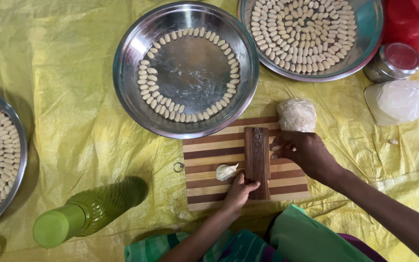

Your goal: The person sits on a yellow tarp and repeatedly takes small pieces of dough, rolls them into balls, and presses them onto a ridged wooden board to create textured shapes. The finished pieces are placed in a circular pattern on a metal tray.

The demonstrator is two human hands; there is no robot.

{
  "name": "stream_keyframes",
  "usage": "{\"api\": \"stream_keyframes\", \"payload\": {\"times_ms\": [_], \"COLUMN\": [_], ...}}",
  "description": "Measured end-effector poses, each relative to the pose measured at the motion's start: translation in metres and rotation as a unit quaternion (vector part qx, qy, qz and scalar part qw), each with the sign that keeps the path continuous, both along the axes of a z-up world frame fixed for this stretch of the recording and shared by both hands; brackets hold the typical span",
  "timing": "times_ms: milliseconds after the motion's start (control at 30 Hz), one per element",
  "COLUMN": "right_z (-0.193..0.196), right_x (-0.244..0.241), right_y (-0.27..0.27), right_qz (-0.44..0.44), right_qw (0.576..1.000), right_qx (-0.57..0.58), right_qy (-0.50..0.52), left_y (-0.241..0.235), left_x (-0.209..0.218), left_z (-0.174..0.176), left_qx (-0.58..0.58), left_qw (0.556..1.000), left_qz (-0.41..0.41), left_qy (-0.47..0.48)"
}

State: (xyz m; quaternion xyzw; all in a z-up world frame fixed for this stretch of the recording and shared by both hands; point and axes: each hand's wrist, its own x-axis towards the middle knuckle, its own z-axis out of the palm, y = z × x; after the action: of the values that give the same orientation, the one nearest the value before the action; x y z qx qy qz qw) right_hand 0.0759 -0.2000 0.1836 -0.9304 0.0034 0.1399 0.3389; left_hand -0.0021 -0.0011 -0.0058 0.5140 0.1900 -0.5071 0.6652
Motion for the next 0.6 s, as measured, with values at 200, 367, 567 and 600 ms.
{"api": "stream_keyframes", "payload": {"times_ms": [200, 367, 567, 600], "right_z": [-0.001, 0.002, 0.004, 0.004], "right_x": [0.000, 0.000, 0.001, 0.001], "right_y": [0.000, 0.001, 0.003, 0.002], "right_qz": [-0.018, 0.029, 0.016, 0.029], "right_qw": [0.999, 0.999, 1.000, 1.000], "right_qx": [0.030, 0.038, -0.011, -0.008], "right_qy": [0.032, -0.026, 0.011, -0.009], "left_y": [0.000, 0.002, 0.003, 0.003], "left_x": [0.000, 0.004, 0.005, 0.005], "left_z": [0.000, 0.016, 0.019, 0.016], "left_qx": [-0.012, -0.030, -0.068, -0.059], "left_qw": [1.000, 0.999, 0.996, 0.997], "left_qz": [0.012, 0.022, 0.031, 0.031], "left_qy": [-0.007, -0.010, -0.044, -0.037]}}
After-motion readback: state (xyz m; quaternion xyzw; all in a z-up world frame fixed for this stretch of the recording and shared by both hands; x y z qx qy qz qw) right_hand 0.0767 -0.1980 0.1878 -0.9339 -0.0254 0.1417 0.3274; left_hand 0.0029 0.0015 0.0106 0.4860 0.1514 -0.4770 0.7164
